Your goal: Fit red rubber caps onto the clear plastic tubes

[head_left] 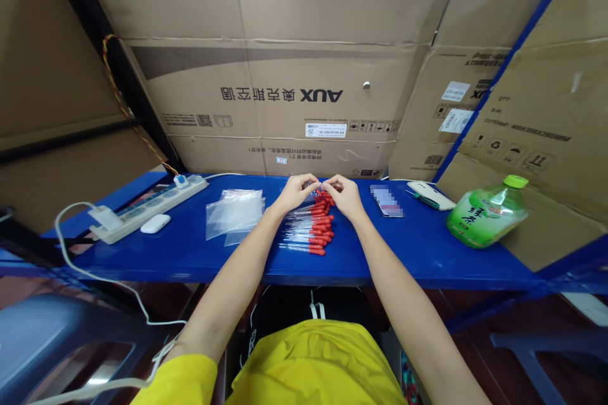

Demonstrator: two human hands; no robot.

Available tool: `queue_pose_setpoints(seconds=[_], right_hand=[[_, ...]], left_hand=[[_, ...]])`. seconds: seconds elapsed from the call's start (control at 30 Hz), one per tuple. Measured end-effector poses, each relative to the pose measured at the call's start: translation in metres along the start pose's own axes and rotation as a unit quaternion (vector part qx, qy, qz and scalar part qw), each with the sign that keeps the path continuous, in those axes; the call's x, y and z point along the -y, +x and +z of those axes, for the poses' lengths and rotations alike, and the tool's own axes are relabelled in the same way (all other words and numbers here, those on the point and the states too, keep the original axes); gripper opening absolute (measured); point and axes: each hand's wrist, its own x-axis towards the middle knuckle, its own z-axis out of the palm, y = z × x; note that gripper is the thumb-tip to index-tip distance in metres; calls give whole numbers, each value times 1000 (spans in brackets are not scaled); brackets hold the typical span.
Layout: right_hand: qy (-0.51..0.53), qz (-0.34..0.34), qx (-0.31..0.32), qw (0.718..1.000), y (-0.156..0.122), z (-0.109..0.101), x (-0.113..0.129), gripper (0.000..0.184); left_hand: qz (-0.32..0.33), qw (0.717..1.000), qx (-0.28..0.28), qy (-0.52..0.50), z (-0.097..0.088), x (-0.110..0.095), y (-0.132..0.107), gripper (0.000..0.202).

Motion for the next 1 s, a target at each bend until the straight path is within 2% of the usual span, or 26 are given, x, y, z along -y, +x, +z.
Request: queue_pose_setpoints(seconds=[0.23,0.37,0.5,0.63,0.8,0.9,1.0], right_hand=[[36,4,24,999,-1,1,-5,24],[18,4,51,999,0,-2,-3,27],[-81,23,25,996,3,-11,-7,35],[-225,58,20,972,4,-20,-18,27],[-340,86,76,934,0,-23,-23,18],[-358,87,118,922,-3,-20,-23,27],[-370,79,137,916,-5,-15,-24,28]], left_hand=[[6,1000,23,-7,-2,6,0,38],[15,999,33,2,-5,6,1,36],[16,998,55,11,-11,4,0,35],[6,998,62,19,-16,5,0,34],[-9,998,61,22,-16,8,-1,36],[-8,998,64,22,-14,10,0,37],[-8,997,67,24,-13,11,0,36]])
